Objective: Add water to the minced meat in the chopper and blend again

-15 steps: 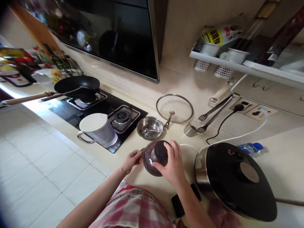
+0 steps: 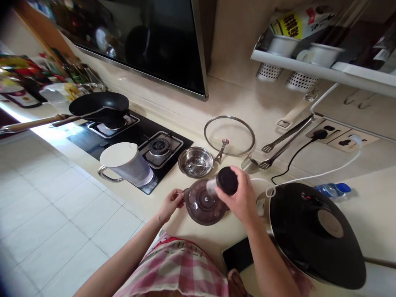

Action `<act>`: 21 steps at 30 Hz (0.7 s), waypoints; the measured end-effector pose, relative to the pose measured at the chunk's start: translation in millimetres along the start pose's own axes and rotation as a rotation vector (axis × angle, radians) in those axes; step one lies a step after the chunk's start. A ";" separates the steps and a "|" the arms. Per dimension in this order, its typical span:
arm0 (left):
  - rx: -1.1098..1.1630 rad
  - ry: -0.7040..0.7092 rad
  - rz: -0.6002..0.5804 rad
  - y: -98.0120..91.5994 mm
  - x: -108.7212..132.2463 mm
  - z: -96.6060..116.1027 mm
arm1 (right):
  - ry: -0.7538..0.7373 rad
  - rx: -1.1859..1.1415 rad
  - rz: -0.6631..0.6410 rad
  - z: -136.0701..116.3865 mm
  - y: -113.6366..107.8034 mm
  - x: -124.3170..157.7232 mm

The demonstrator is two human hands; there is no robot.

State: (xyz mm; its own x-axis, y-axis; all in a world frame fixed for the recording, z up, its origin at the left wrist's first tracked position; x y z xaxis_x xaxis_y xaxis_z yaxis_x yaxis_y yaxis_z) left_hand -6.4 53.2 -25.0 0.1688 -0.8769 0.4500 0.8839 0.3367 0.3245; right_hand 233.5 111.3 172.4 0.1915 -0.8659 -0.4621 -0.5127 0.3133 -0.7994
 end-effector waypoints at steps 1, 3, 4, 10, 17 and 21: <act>-0.009 0.000 0.002 0.0 -0.3 0.3 | 0.015 0.029 0.039 7.9 -4.9 -7.2; -0.035 0.003 0.005 0.4 -0.7 1.4 | 0.061 0.085 0.087 28.3 -3.1 -17.1; -0.051 0.006 0.005 0.9 -0.9 2.1 | 0.091 0.107 0.086 40.4 4.2 -19.0; -0.137 0.041 0.017 4.9 -0.2 12.7 | 0.250 0.143 -0.065 113.0 83.1 10.4; 0.124 -0.125 -0.029 22.4 -4.7 30.6 | 0.345 0.044 -0.115 160.0 119.0 37.5; 0.409 -0.305 0.021 28.2 -12.4 32.5 | 0.347 -0.009 -0.104 166.2 121.5 39.8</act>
State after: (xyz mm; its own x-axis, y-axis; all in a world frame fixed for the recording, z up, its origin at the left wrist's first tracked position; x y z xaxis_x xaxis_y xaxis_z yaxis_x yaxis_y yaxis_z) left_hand 2.3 84.7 5.6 -0.0041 -0.7488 0.6628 0.6280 0.5139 0.5844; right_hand 317.9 179.7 -7.0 -0.0519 -0.9743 -0.2191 -0.5134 0.2142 -0.8310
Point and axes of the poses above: each hand's wrist, its own x-axis away from the middle knuckle, its own y-axis out of the palm, z = x × y, the point moved 6 cm from there along -x, towards the middle knuckle, and after that the axes turned 10 degrees about x, right-handed, at the moved point
